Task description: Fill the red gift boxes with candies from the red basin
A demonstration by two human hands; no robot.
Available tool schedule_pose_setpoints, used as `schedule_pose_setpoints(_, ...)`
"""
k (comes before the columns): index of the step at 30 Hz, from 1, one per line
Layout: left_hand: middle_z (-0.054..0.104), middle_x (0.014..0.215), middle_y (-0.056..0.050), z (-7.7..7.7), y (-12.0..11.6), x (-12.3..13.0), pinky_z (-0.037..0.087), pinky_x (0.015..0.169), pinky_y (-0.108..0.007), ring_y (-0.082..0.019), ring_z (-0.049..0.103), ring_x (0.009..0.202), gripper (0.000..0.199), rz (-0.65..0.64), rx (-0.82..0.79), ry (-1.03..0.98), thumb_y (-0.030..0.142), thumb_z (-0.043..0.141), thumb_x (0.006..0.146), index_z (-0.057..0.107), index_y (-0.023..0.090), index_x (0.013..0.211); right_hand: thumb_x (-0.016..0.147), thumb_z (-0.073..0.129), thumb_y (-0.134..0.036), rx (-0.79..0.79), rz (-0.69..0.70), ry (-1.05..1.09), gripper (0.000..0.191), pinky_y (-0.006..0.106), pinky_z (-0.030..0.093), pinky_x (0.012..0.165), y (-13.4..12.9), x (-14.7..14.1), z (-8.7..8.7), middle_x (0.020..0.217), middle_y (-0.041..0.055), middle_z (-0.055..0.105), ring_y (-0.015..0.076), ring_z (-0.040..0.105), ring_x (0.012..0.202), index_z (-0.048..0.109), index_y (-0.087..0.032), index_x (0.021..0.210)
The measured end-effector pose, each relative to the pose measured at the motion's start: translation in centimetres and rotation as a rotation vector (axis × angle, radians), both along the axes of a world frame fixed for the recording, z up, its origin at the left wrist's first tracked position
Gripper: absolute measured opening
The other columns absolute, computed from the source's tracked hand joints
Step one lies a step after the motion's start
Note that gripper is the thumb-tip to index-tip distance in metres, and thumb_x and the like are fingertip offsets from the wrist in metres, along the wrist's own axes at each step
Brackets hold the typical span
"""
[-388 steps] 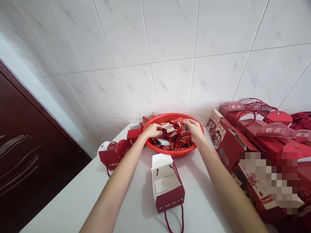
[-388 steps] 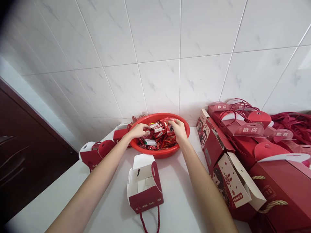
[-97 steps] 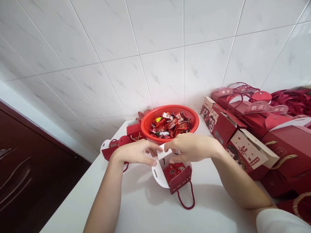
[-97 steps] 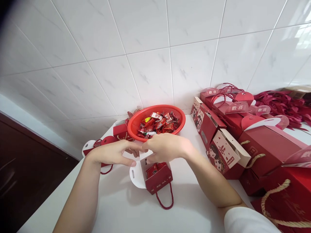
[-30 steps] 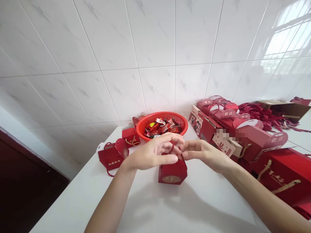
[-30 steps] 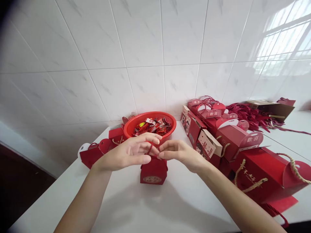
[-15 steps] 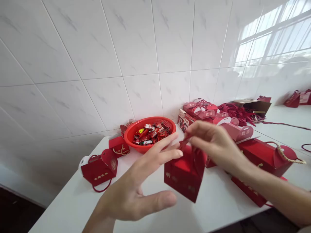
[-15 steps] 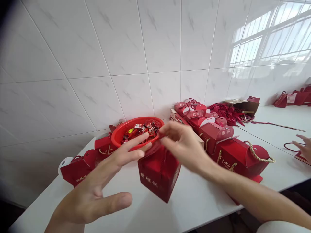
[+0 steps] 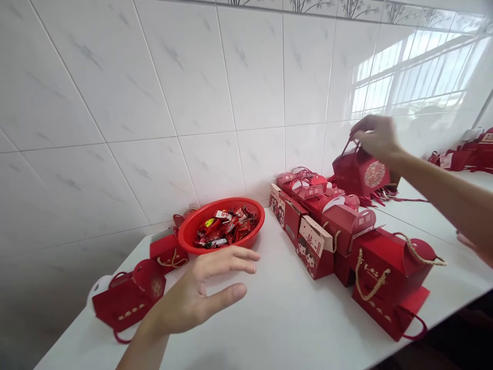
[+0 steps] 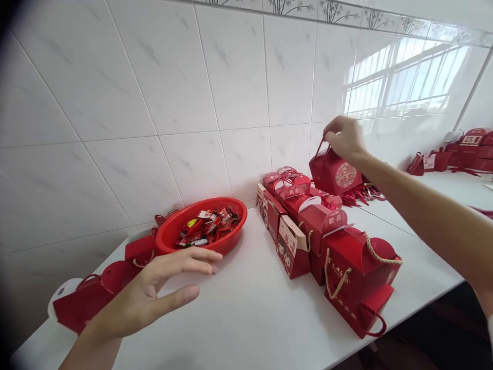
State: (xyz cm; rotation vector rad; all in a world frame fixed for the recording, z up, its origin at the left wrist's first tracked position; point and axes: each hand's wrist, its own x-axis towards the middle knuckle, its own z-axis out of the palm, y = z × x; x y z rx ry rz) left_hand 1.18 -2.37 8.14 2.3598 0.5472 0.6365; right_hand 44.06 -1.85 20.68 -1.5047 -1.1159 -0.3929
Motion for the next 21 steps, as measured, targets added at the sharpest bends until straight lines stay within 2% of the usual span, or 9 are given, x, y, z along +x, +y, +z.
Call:
schedule_pose_setpoints(3, 0.069, 0.125, -0.005, -0.9, 0.6, 0.9, 0.047, 0.107, -0.036, -0.025, 0.059, 0.122, 0.024, -0.029, -0.042, 0.057, 0.040, 0.063, 0.091, 0.073, 0.028, 0.110, 0.074, 0.053, 0.001, -0.188, -0.039, 0.051, 0.017, 0.031, 0.050, 0.078, 3.5, 3.0, -2.1, 0.076, 0.0093, 0.070, 0.0167, 0.064, 0.076, 0.064, -0.013, 0.073)
schedule_pose_setpoints(6, 0.069, 0.123, -0.005, -1.7, 1.2, 1.6, 0.048, 0.104, -0.034, -0.024, 0.062, 0.117, 0.025, -0.030, -0.078, 0.106, 0.042, 0.063, 0.091, 0.074, 0.029, 0.109, 0.072, 0.057, 0.002, -0.289, -0.028, 0.170, 0.016, 0.032, 0.051, 0.074, 6.1, 4.7, -4.5, 0.072, 0.0078, 0.068, 0.0182, 0.064, 0.071, 0.062, -0.014, 0.073)
schedule_pose_setpoints(9, 0.070, 0.121, -0.006, -2.2, 1.7, 2.3, 0.049, 0.104, -0.035, -0.025, 0.063, 0.115, 0.027, -0.005, -0.105, 0.120, 0.046, 0.064, 0.090, 0.075, 0.028, 0.107, 0.071, 0.062, 0.002, -0.382, 0.107, 0.319, 0.019, 0.028, 0.049, 0.061, 7.9, 5.3, -6.9, 0.061, 0.0034, 0.063, 0.0137, 0.059, 0.056, 0.056, -0.015, 0.069)
schedule_pose_setpoints(12, 0.071, 0.117, -0.007, -2.5, 2.1, 2.7, 0.049, 0.103, -0.035, -0.025, 0.064, 0.112, 0.029, 0.006, -0.130, 0.131, 0.048, 0.064, 0.089, 0.075, 0.027, 0.105, 0.067, 0.069, 0.004, -0.452, 0.223, 0.379, 0.024, 0.024, 0.047, 0.053, 8.9, 5.8, -8.5, 0.054, 0.0015, 0.060, 0.0117, 0.056, 0.049, 0.055, -0.015, 0.065)
schedule_pose_setpoints(15, 0.072, 0.115, -0.007, -2.7, 2.5, 3.1, 0.048, 0.103, -0.035, -0.024, 0.064, 0.110, 0.028, -0.010, -0.168, 0.137, 0.047, 0.064, 0.089, 0.075, 0.026, 0.104, 0.067, 0.074, 0.002, -0.462, 0.275, 0.417, 0.024, 0.021, 0.044, 0.048, 9.3, 6.1, -8.8, 0.053, 0.0011, 0.060, 0.0094, 0.053, 0.048, 0.056, -0.015, 0.065)
schedule_pose_setpoints(21, 0.072, 0.114, -0.006, -2.5, 2.6, 3.4, 0.048, 0.102, -0.035, -0.023, 0.065, 0.108, 0.029, -0.044, -0.198, 0.173, 0.046, 0.062, 0.090, 0.073, 0.025, 0.106, 0.074, 0.074, -0.004, -0.311, 0.361, 0.592, 0.019, 0.019, 0.043, 0.048, 9.6, 5.4, -8.3, 0.063, 0.0028, 0.064, 0.0076, 0.053, 0.053, 0.059, -0.015, 0.071)
